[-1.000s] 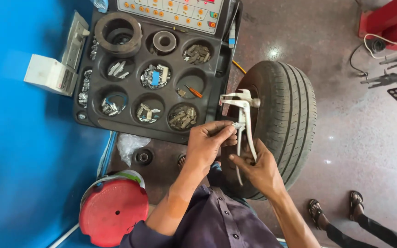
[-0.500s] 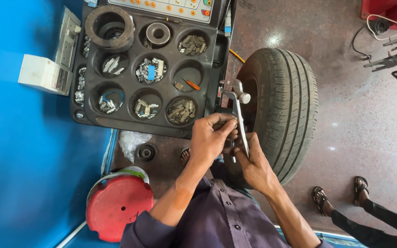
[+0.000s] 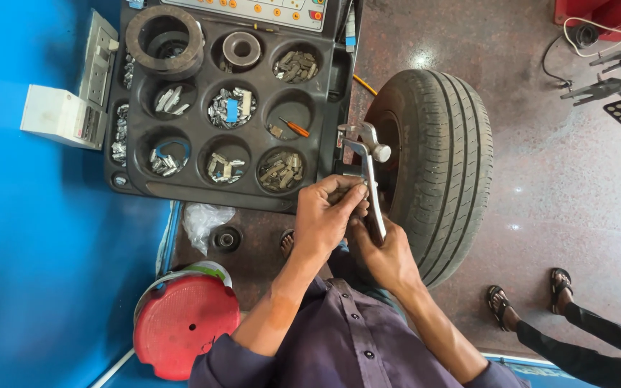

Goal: The person balances a tire by mounting it on a balancing machine, spinning it to identify imbalance, and using a hammer and pliers to attach balancing weights to the rim.

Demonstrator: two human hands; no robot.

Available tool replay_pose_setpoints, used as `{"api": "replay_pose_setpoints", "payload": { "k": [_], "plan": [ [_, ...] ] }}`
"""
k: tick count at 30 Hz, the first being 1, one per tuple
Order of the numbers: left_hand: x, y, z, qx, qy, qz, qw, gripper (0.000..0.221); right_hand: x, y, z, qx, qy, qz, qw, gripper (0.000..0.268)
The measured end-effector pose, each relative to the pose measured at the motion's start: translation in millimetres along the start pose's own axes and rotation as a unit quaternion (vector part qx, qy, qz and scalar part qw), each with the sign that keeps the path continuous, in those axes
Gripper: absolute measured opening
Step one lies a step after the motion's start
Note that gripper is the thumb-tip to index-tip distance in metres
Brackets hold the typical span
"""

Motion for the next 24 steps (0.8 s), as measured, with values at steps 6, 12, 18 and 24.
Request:
{"api": "replay_pose_setpoints", "payload": {
  "k": [6,12,18,24],
  "plan": [
    [-13.5,2.7,-1.7,-0.002,0.008,0.018,1.0,0.015,19.4,7.9,0.1,0.037,-0.017,0.029,0.999,0.023],
    [-32.9,11.1,3.3,-0.003,0.003,-0.032,0.999,0.013,39.8,10.0,8.0,0.055,-0.005,0.023,0.998,0.022],
    [-27.3,15.2,-5.2,0.015,0.016,-0.022,1.0,0.011,76.8,-1.2,25.1,-0.028,0.019,0.054,0.998,0.037],
    [-44.8,8.9,-4.0,0.031,0.041,0.022,0.998,0.012,52.4,-31.0,23.6,-0.015,0.102,0.055,0.993,0.043]
  ]
}}
Point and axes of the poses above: each hand's wrist, its own z-axis towards the middle knuckle, its own y-axis out of the palm, x = y × z, the point moved 1 cm from there along z, towards the middle knuckle, and after that the axes turned 10 degrees about x, right-handed, at the moved point
